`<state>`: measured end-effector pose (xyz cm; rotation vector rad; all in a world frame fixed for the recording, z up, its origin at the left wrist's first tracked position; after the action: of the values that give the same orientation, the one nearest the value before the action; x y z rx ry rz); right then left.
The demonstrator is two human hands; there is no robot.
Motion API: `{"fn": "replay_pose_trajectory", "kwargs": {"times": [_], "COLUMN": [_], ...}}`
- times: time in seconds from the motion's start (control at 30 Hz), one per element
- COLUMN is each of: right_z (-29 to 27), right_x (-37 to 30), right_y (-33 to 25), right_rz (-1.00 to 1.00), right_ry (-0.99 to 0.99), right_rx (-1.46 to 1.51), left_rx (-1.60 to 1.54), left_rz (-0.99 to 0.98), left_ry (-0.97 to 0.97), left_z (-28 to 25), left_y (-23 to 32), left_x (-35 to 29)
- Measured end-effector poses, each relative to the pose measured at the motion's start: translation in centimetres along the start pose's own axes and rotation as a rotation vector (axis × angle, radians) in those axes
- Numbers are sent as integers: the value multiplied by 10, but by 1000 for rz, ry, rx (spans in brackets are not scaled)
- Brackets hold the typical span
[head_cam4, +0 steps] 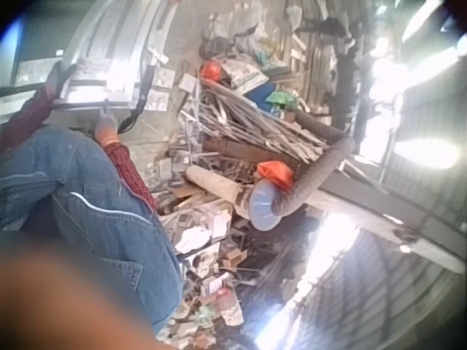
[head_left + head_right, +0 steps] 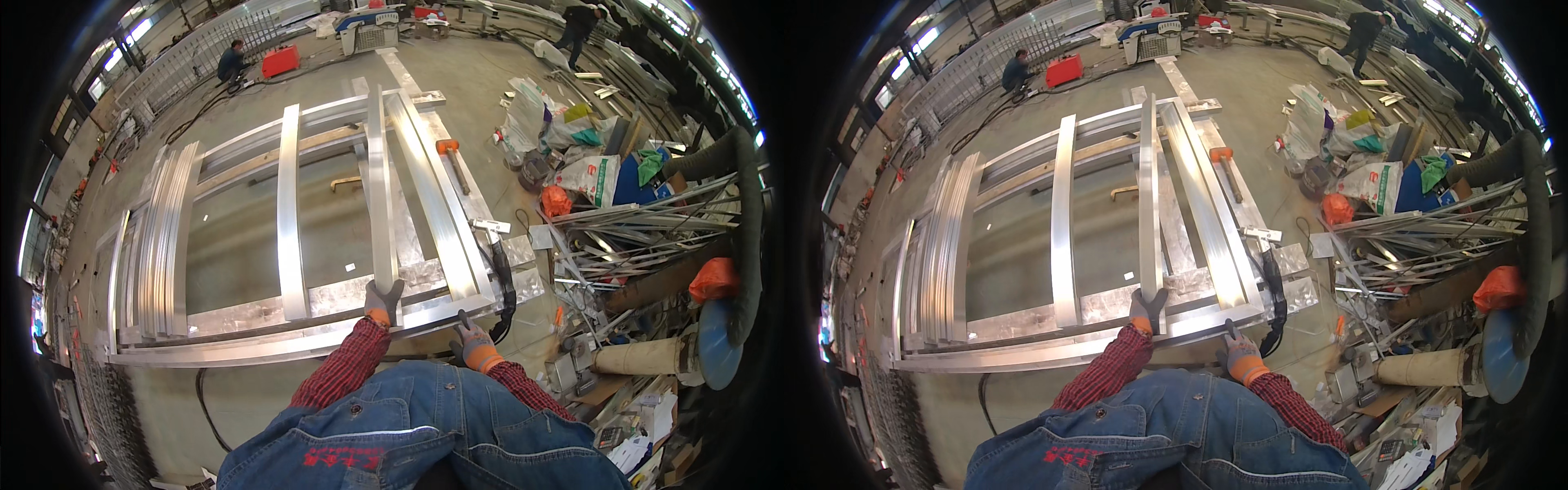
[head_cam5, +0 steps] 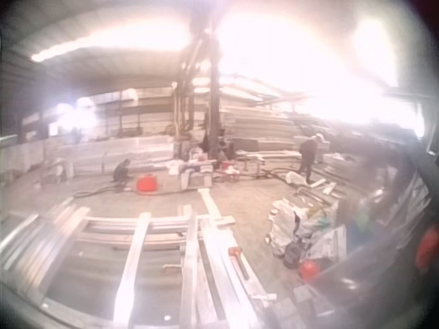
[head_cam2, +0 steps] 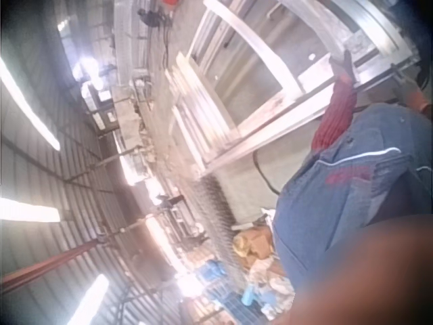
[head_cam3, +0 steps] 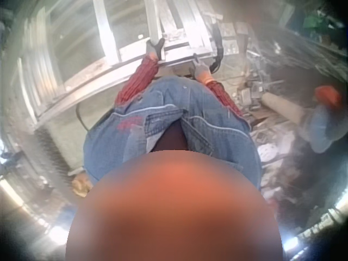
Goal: The person aligns aluminum frame pieces on a workbench, uses a rubber mallet to tap joints into alignment, and tack welds the intersections with a handheld welding torch. The person flips the frame to access different sides and continues welding along the seams.
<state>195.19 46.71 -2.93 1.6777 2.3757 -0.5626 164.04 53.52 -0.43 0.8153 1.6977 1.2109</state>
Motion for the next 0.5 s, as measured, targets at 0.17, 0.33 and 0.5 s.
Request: {"fn": "replay_pose_trajectory", "kwargs": {"times": [0.17, 0.33, 0.5], "right_z": [-5, -9, -4], "right_x": [12, 27, 36], "right_y": [18, 38, 51], "right_rz": [-103, -184, -265], "right_ry": [109, 7, -56], "right_rx": [66, 89, 40], "left_rx": [193, 233, 272], "left_rz": [-108, -146, -216], "left_ry": [109, 175, 194], "left_z": [24, 51, 64], "left_y": [13, 19, 18], "left_x": [-4, -4, 4]}}
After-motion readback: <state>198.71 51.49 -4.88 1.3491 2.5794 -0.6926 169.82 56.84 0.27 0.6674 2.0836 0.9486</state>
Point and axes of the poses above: each hand's wrist, its own x-axis towards the middle knuckle, its own z-axis out of the palm, y = z × x, the point moved 3 cm from there along x, towards the middle knuckle, and after that the axes turned 12 degrees about -x, right-handed, at the moved point
